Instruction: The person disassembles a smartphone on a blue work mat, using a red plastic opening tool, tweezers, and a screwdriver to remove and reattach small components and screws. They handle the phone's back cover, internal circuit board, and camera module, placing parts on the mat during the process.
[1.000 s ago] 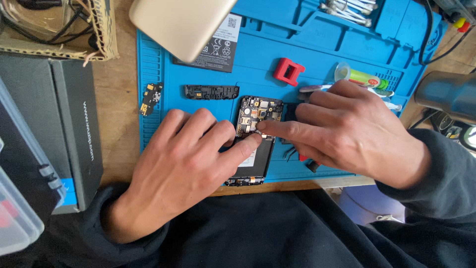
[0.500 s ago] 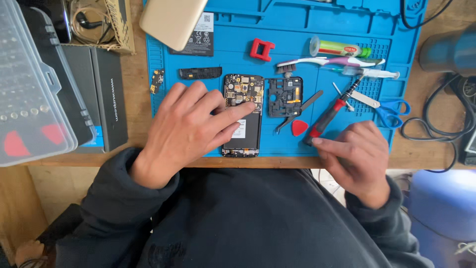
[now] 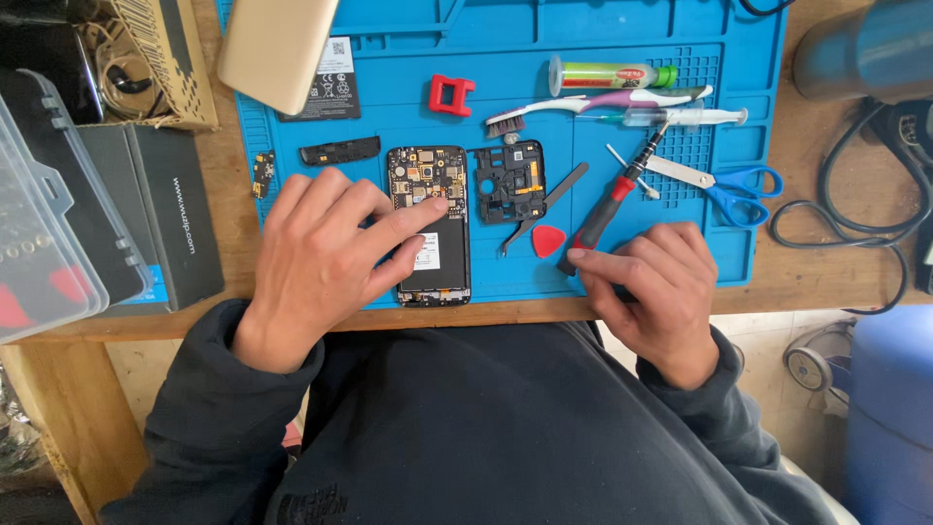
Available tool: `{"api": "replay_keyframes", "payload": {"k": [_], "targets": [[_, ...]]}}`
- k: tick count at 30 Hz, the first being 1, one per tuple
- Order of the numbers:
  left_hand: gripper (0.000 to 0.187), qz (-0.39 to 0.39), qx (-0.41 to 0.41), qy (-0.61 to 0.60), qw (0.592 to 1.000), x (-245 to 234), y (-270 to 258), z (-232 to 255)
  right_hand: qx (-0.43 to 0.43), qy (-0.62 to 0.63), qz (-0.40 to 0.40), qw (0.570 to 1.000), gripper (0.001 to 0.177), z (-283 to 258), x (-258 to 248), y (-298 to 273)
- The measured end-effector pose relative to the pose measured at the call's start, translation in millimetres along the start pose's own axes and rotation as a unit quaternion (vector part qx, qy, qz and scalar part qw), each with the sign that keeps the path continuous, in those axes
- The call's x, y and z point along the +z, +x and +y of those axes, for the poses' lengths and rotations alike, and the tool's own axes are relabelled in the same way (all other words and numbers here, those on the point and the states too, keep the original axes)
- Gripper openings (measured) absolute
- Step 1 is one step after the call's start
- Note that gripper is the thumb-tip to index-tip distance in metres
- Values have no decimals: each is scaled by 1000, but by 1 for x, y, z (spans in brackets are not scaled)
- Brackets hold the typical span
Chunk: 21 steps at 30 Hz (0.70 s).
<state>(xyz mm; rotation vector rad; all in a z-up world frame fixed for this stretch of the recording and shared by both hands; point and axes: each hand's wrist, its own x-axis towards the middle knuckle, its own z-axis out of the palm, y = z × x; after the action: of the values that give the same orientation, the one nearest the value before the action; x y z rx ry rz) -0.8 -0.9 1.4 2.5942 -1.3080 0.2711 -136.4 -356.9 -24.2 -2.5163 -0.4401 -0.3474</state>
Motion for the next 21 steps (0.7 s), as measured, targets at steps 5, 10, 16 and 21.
{"api": "replay_keyframes", "payload": {"k": [5, 10, 16, 21], "targets": [[31, 37, -2, -34, 999, 2, -2, -2, -27, -17, -16, 999, 16, -3, -5, 14], [32, 74, -101, -187, 974, 6, -17, -9, -1, -64, -86, 994, 59, -8, -21, 58], [29, 133, -131, -231, 955, 6, -18, -12, -70, -163, -172, 969, 94, -2, -20, 108], [23, 139, -116, -223, 958, 2, -8, -10, -105, -236, -181, 949, 101, -1, -13, 123]]}}
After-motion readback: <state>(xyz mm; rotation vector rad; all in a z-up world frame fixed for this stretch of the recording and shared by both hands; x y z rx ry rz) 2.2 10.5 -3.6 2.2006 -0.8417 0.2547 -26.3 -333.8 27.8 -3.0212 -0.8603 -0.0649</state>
